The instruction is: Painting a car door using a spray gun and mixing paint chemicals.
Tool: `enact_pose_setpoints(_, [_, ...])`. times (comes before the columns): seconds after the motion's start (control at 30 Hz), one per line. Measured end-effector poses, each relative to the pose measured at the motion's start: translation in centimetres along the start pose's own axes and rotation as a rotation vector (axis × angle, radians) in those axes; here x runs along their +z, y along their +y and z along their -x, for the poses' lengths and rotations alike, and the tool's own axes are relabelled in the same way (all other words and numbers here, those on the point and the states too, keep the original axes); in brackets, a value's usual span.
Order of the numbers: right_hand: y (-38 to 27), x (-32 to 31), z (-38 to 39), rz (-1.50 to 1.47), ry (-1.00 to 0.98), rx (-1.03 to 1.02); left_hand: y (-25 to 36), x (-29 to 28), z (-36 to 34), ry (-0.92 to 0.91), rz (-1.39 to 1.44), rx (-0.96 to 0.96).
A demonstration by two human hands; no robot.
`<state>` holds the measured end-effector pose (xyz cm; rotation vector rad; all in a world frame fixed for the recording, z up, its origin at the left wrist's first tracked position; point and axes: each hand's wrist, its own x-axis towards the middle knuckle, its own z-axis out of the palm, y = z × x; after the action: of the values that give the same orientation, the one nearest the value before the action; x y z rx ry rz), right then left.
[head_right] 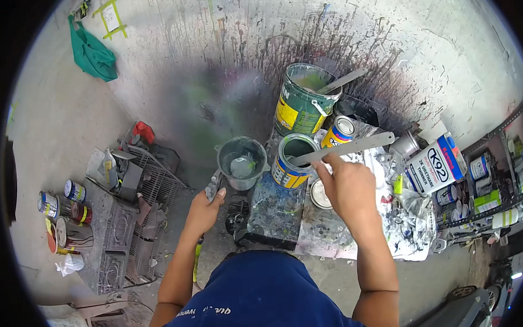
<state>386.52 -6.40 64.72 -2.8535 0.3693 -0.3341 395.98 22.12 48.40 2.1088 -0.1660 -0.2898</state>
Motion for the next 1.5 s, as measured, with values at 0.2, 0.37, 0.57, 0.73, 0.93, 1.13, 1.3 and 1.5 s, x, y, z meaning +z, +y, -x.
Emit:
enact_pose_setpoints(0.2, [-1.3, 2.7, -5.2, -0.500, 0.100, -0.270, 1.3, 0.4, -0.8, 0.012, -0.016, 0.049])
enact_pose_setpoints(0.37, [-2.3, 3.7, -6.3, -0.694, -0.292, -0.053, 2.4, 0.1, -0.9, 0.046, -0.068, 0.090])
enact_pose_setpoints(0.57, [-2.8, 2.0, -7.5, -0.841, -0.257, 0.058, 2.5, -0.3, -1.9, 0.014, -0.023, 0.098])
enact_pose_setpoints(0.73, [-3.1, 0.0, -8.0, -0.843, -0.235, 0.116, 3.8, -0.7, -3.3, -0.032, -0.028, 0.118])
enact_pose_setpoints(0.93, [-3.2, -0.7, -7.9, -0.898, -0.147, 0.165, 4.5, -0.5, -5.7, -0.075, -0.027, 0.212])
enact_pose_setpoints(1.13, [-0.7, -0.4, -5.7, -0.926, 0.047, 0.271, 5.0, -1.0, -6.4, -0.123, -0.026, 0.204])
enact_pose_setpoints(1.3, [1.8, 5.3, -3.0, -0.401, 0.274, 0.317, 1.9, -0.6, -6.6, -0.117, 0.012, 0.207])
enact_pose_setpoints(1.5, [1.4, 4.6, -0.4, -0.184, 0.172, 0.442, -0.2, -1.5, -3.7, -0.064, 0.038, 0.176])
